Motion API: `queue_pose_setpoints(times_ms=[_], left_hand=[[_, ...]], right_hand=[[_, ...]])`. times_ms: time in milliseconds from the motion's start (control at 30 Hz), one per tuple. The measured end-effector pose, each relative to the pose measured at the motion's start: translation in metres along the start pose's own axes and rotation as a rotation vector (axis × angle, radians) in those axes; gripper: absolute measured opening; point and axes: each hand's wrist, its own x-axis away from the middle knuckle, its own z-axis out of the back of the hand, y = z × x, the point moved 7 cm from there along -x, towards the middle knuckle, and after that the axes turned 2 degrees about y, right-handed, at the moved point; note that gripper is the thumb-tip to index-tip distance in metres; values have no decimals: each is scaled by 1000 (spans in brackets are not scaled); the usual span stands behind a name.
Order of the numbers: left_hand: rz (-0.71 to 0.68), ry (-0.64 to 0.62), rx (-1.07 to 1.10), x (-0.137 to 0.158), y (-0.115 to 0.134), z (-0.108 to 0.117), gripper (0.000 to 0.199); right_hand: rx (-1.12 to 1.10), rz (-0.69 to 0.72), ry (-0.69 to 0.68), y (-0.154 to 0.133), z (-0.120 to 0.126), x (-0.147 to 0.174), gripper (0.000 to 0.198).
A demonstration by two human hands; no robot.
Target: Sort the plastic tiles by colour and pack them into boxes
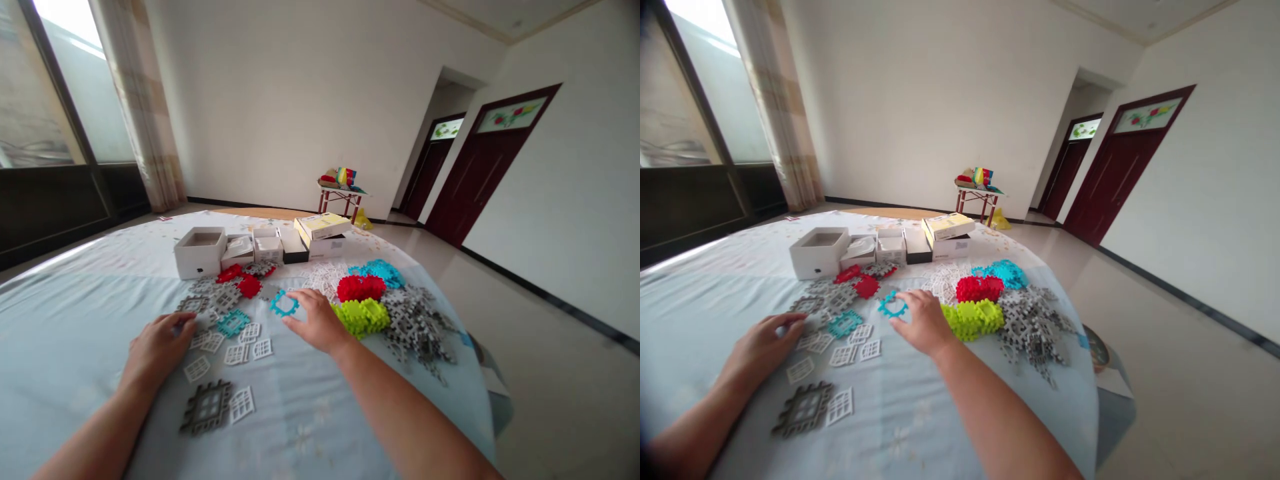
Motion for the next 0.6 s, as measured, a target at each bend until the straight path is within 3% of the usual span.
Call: queue_pose_setpoints(times_ms=[100,200,367,500,600], left_hand=[[4,10,-1,-3,-4,-2,35],[-4,21,-7,-5,-8,-5,34],[-18,1,-14,-7,-14,-10,37],[-17,0,-3,-8,-17,-12,37],[-28,18,5,-8,-16,-12,35]], right_hand=[[92,-61,55,36,35,-7,40],[307,-255,40,92,71,-13,41],[464,-513,142,171,131,-16,38],[535,-647,226,200,153,-11,46],[552,-666,252,198,147,-11,50]])
